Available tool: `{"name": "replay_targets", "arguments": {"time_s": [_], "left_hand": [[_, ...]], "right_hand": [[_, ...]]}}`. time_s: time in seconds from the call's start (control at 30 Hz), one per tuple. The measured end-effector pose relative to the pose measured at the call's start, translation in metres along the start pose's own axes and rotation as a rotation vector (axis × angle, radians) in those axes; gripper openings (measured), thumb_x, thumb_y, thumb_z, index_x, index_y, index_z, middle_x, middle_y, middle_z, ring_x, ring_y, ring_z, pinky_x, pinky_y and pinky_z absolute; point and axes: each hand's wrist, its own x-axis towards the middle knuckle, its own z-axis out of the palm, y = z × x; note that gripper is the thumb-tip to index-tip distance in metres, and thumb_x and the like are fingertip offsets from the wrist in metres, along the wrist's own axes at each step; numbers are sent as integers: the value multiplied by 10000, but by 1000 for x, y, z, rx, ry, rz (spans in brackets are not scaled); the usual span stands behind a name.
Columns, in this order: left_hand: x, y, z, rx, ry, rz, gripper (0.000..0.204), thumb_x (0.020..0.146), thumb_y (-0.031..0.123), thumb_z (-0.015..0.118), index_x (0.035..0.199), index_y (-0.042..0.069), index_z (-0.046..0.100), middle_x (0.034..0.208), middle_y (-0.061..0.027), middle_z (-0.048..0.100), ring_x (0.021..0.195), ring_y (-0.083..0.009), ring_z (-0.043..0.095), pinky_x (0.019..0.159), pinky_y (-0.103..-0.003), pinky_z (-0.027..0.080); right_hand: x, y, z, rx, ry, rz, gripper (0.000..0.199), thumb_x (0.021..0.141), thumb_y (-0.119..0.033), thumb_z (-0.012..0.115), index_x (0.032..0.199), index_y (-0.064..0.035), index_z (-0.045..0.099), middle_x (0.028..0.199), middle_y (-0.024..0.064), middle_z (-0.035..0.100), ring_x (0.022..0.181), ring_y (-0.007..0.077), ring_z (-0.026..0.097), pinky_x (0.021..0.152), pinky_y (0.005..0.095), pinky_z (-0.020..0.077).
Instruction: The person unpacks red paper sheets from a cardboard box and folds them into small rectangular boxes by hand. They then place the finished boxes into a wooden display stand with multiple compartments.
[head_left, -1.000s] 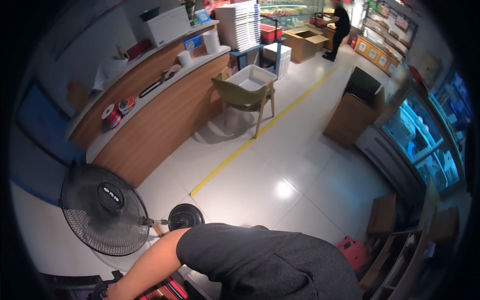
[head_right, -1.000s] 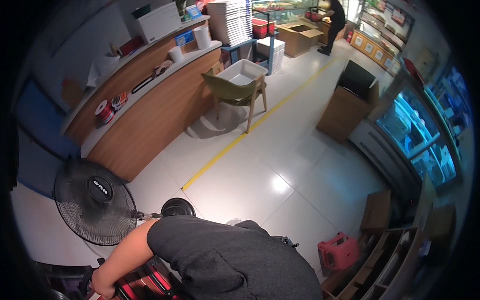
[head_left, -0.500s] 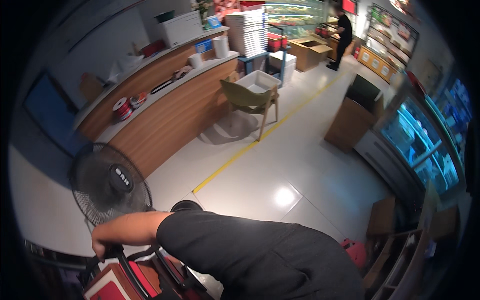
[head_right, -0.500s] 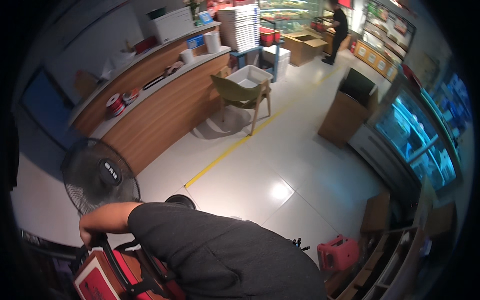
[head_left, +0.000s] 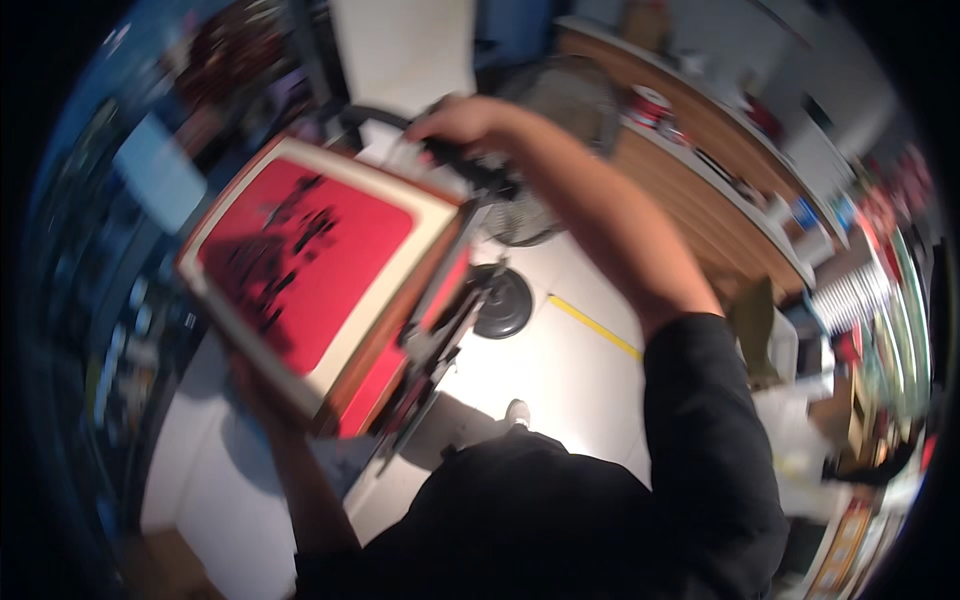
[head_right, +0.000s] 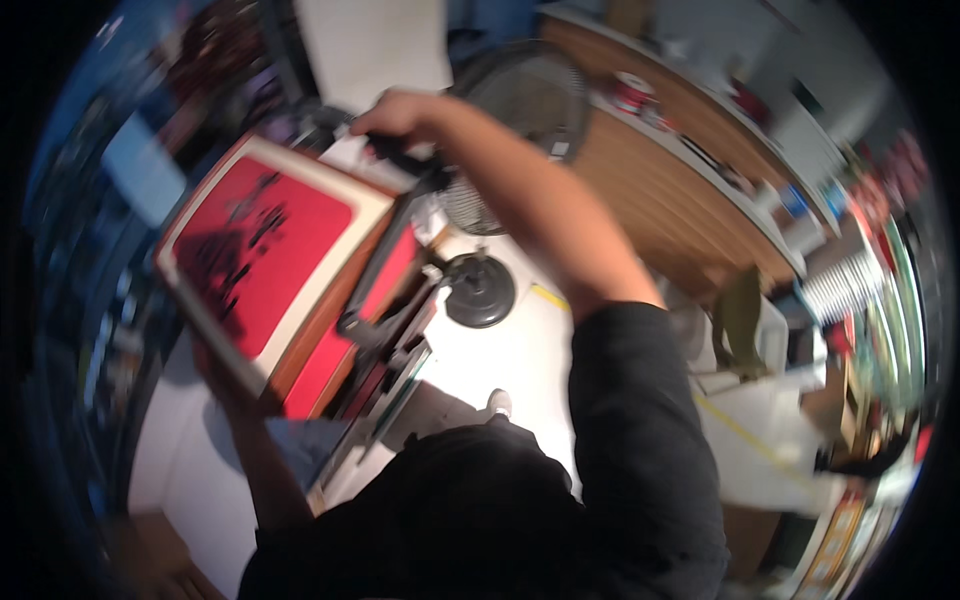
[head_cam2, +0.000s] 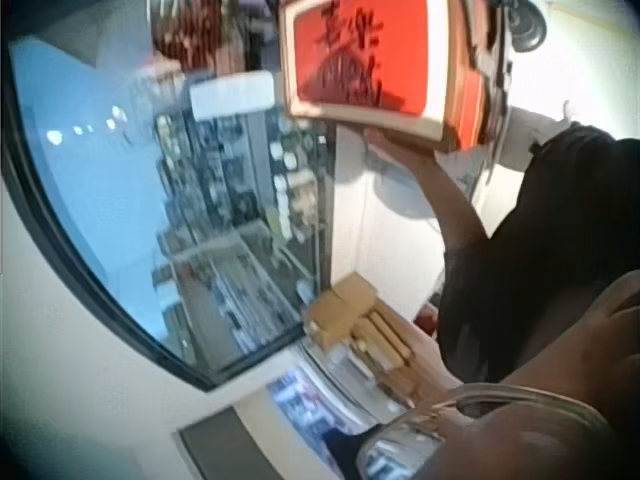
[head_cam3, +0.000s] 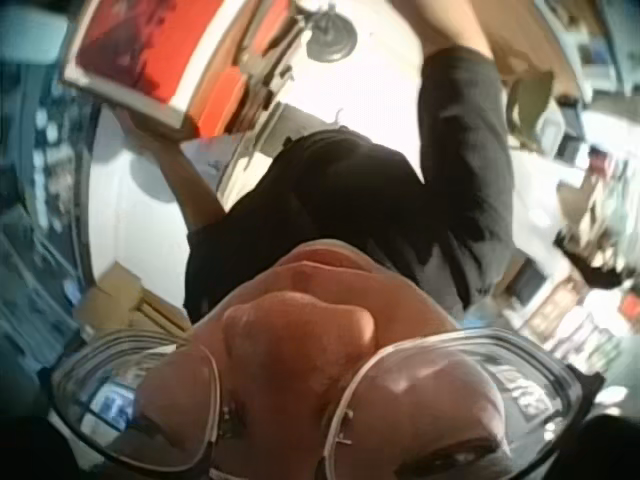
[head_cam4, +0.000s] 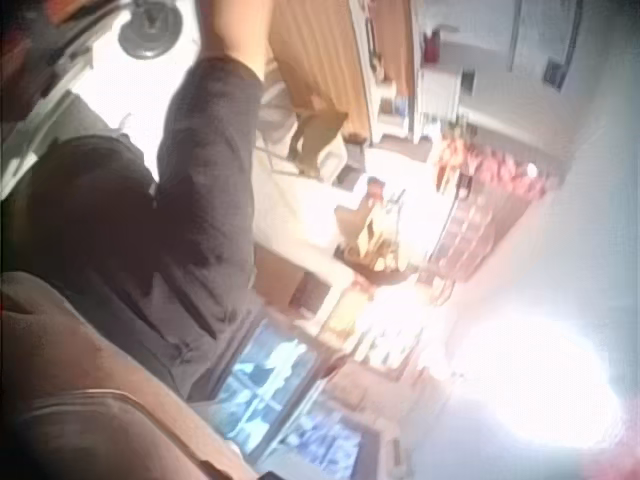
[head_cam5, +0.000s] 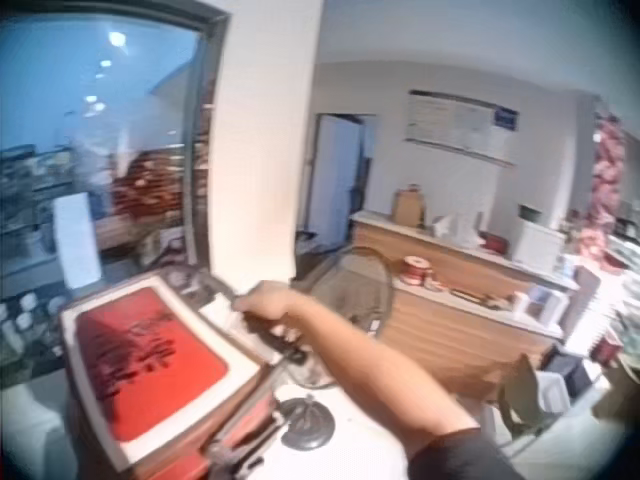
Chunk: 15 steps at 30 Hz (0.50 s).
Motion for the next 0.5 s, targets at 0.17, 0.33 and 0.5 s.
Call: {"name": "replay_targets", "arguments": {"time_s": [0.17, 0.33, 0.5], "left_hand": [[-8, 48, 39, -431, -30, -118, 708, 918, 494, 410, 1449, 79, 193, 1419, -86, 347, 1277, -231, 362, 1055, -367, 276], [-9, 57, 49, -336, -10, -161, 872, 846, 580, 497, 1461, 87, 124, 1449, -115, 280, 1317, -259, 312, 1069, -410, 268], [-7, 45, 46, -392, -72, -130, 875, 859, 591, 474, 1467, 91, 91, 1478, -114, 225, 1347, -268, 266, 1086, -425, 240]], "right_hand": [[-36, -48, 19, -241, -118, -56, 272, 844, -233, 640, 919, 23, 587, 718, 75, 632, 624, 150, 626, 585, 250, 525], [-45, -69, 22, -255, -160, -172, 281, 878, -227, 602, 971, 33, 546, 708, 69, 605, 610, 139, 613, 581, 255, 521], [-70, -95, 48, -267, -167, -260, 279, 887, -221, 585, 993, 30, 528, 700, 57, 587, 563, 109, 587, 544, 230, 490]]}}
